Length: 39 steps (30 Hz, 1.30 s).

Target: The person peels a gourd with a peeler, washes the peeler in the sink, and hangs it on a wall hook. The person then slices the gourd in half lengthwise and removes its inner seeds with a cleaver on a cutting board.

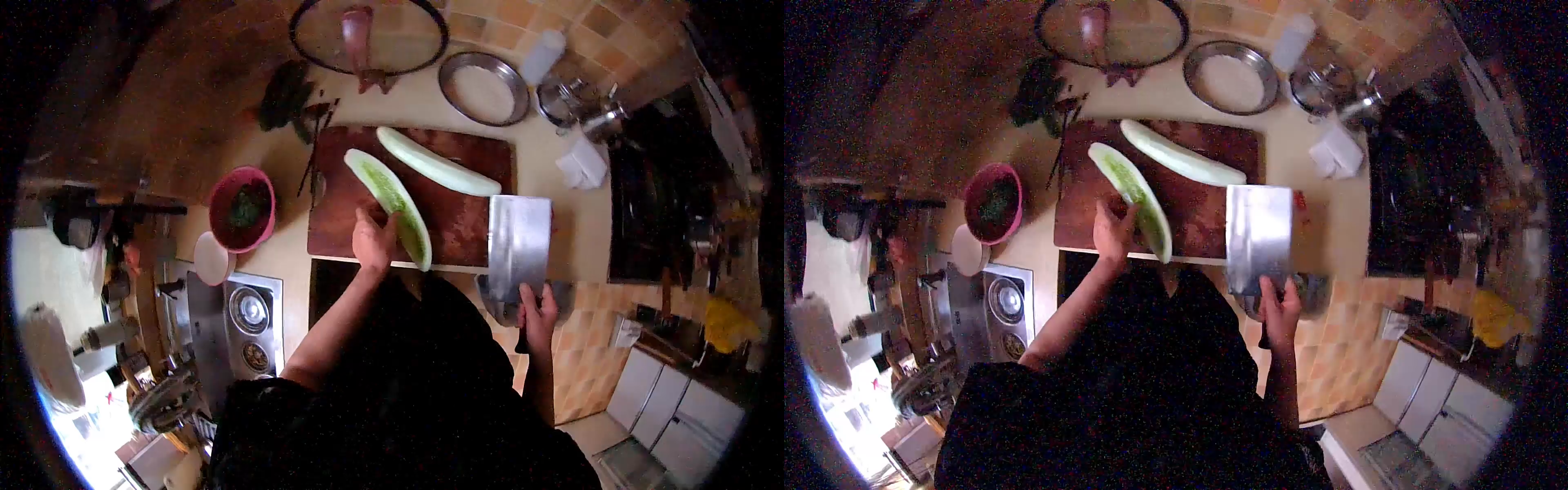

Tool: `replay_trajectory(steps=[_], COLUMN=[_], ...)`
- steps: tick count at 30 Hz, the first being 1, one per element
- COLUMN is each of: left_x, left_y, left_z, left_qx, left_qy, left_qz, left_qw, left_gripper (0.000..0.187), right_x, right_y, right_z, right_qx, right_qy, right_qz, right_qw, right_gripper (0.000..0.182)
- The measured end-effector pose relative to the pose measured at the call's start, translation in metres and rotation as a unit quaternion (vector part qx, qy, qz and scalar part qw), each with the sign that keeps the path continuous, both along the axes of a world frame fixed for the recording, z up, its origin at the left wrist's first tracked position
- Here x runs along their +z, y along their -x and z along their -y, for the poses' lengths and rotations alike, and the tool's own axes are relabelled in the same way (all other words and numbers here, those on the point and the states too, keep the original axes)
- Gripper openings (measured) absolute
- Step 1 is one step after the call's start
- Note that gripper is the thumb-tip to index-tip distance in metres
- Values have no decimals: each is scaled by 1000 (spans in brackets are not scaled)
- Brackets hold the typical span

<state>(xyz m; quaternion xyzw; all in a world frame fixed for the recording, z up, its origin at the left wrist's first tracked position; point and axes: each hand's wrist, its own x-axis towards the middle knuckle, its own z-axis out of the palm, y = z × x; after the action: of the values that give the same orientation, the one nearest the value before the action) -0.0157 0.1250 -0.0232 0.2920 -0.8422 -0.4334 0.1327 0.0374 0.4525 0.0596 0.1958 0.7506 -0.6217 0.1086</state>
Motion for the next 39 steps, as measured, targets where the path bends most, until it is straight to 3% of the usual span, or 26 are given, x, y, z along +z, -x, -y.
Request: replay_trajectory(steps=[7,8,11,15,21,27,29,33,36,39], left_x=[-1,-6,-2,4,-6,-8,-7,-12,-19,8], left_y=[6,9,17,24,35,44,44,41,42,41], left_z=[35,37,46,55,66,65,63,70,71,70], left_qx=[5,19,19,35,37,35,33,8,-15,12], left_qy=[-13,-22,-76,-34,-90,-295,-274,-214,-36,-219], left_qz=[30,11,17,33,83,13,13,21,-9,57], left_qw=[999,1000,997,998,992,955,961,977,999,974], left_gripper=[34,33,30,29,30,31,28,25,24,24], right_x=[-14,7,24,32,47,30,22,28,25,31], right_y=[70,79,105,132,137,118,115,117,117,113], right_z=[65,82,114,138,161,165,163,159,151,153], right_qx=[246,280,338,370,369,334,312,308,315,321], right_qy=[-259,-343,-401,-420,-447,-429,-410,-422,-408,-414], right_qz=[-151,-128,-125,-192,-200,-246,-253,-132,-124,-149], right_qw=[922,888,842,806,790,802,819,842,848,839], right_gripper=[38,42,42,41,34,29,31,34,34,33])
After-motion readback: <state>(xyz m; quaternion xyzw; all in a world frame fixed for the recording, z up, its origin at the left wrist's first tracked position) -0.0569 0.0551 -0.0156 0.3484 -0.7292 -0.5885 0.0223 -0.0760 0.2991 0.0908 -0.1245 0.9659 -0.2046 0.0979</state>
